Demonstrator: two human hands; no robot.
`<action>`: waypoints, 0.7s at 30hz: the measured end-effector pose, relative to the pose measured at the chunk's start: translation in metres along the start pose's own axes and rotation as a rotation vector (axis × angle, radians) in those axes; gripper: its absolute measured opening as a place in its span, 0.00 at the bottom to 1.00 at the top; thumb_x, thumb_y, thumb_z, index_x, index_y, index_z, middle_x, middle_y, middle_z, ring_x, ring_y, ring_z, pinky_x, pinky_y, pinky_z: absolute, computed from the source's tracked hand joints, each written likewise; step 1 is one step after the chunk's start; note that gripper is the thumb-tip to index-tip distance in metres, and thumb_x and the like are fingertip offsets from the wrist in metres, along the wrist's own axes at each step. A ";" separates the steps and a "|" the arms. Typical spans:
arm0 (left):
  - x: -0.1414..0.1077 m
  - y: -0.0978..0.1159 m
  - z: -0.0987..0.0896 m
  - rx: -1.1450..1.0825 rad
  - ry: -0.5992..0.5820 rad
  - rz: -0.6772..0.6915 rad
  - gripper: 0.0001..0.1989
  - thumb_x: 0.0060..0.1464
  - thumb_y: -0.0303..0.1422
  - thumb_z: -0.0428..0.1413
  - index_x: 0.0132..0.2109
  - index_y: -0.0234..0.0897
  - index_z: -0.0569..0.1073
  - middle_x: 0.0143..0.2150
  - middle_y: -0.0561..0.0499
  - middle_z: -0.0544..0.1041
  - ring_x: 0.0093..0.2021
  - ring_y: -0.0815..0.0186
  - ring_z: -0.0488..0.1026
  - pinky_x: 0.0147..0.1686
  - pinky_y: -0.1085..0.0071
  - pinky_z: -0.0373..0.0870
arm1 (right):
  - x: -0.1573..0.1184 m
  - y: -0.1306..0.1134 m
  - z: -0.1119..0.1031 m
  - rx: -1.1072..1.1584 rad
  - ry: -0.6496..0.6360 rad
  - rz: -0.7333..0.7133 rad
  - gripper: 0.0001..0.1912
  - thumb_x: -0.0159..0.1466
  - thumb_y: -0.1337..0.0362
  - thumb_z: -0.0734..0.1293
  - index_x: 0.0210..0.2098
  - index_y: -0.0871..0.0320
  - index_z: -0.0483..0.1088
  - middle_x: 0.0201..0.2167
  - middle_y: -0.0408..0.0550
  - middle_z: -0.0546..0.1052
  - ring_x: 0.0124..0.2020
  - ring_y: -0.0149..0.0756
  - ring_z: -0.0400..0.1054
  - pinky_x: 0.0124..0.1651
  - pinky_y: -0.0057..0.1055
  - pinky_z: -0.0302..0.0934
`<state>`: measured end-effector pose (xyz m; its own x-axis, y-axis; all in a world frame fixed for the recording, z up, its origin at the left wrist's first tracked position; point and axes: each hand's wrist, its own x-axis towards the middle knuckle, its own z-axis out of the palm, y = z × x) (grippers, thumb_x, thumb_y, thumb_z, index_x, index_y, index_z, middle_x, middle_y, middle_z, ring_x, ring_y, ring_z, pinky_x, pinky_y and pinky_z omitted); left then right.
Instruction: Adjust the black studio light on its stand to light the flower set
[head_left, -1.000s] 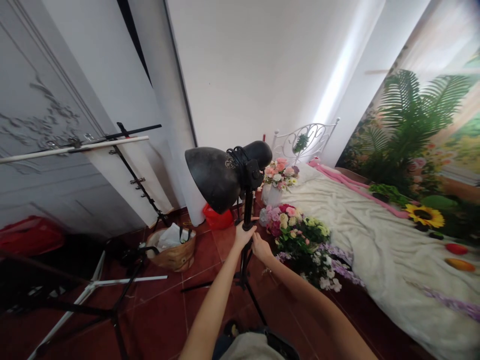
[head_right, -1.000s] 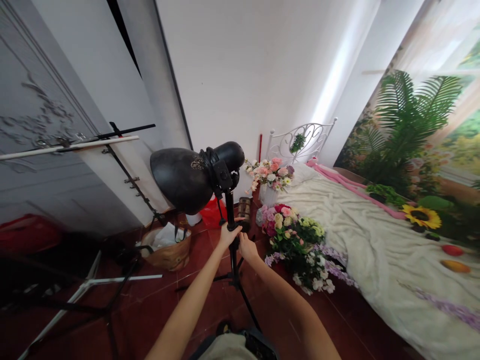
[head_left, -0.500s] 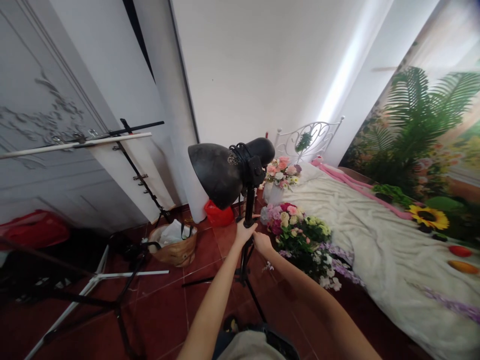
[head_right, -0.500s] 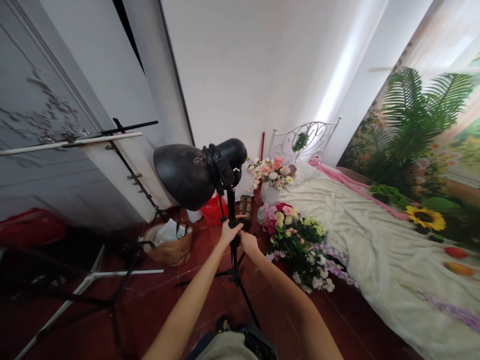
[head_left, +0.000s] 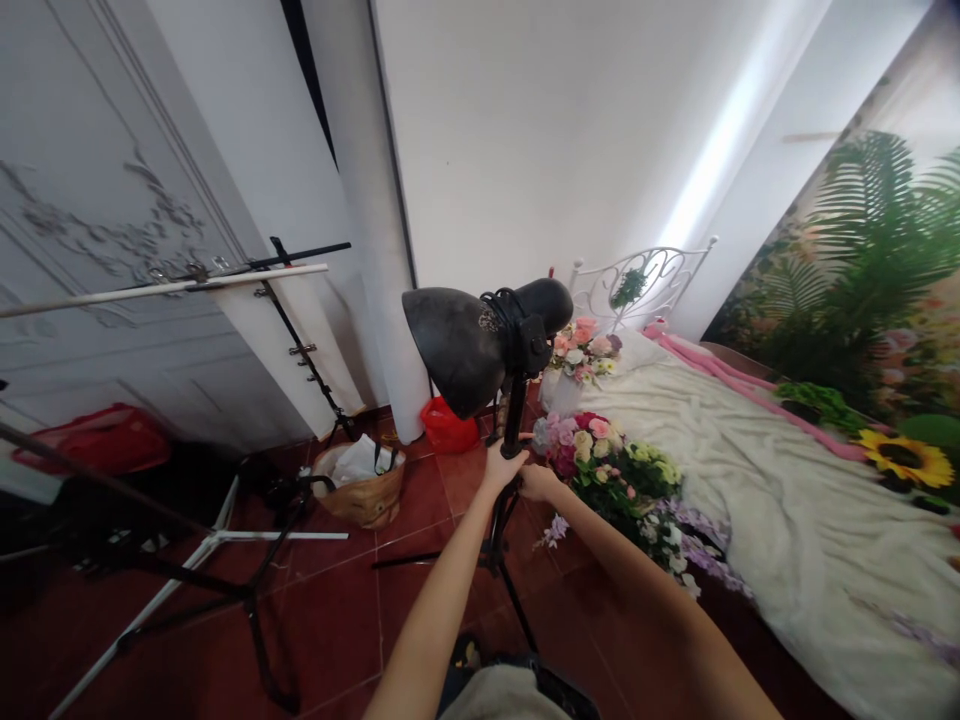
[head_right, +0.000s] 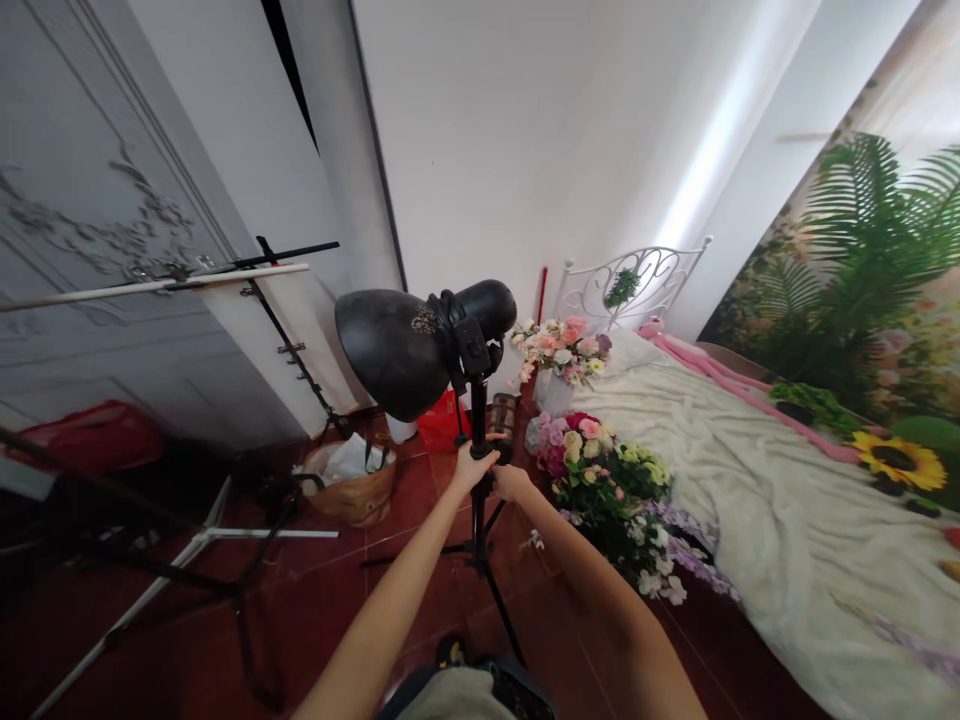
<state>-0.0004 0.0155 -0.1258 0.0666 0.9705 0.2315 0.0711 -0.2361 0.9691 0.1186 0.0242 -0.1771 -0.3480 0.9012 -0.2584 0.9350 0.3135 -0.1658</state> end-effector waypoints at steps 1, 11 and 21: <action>0.000 0.000 0.000 0.003 -0.003 -0.003 0.16 0.41 0.25 0.55 0.41 0.36 0.77 0.33 0.51 0.77 0.33 0.67 0.71 0.38 0.71 0.67 | -0.004 0.003 0.002 0.034 0.007 -0.026 0.18 0.57 0.67 0.64 0.48 0.64 0.66 0.40 0.57 0.75 0.41 0.39 0.70 0.42 0.28 0.60; 0.002 -0.011 0.002 -0.032 0.002 0.024 0.17 0.43 0.25 0.53 0.42 0.35 0.77 0.32 0.51 0.77 0.28 0.70 0.68 0.33 0.74 0.66 | -0.027 0.011 0.037 0.844 0.483 -0.093 0.20 0.67 0.54 0.48 0.40 0.56 0.66 0.38 0.49 0.75 0.38 0.35 0.69 0.41 0.30 0.62; 0.003 -0.005 0.002 -0.032 0.003 0.095 0.18 0.42 0.22 0.53 0.42 0.36 0.77 0.38 0.49 0.78 0.37 0.67 0.72 0.44 0.69 0.67 | 0.004 -0.014 0.041 0.448 0.591 0.280 0.23 0.68 0.59 0.45 0.50 0.66 0.62 0.31 0.54 0.75 0.29 0.36 0.70 0.29 0.25 0.54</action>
<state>0.0012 0.0198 -0.1300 0.0689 0.9440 0.3227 0.0326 -0.3254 0.9450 0.1008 0.0112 -0.2151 0.1076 0.9778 0.1800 0.8223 0.0143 -0.5688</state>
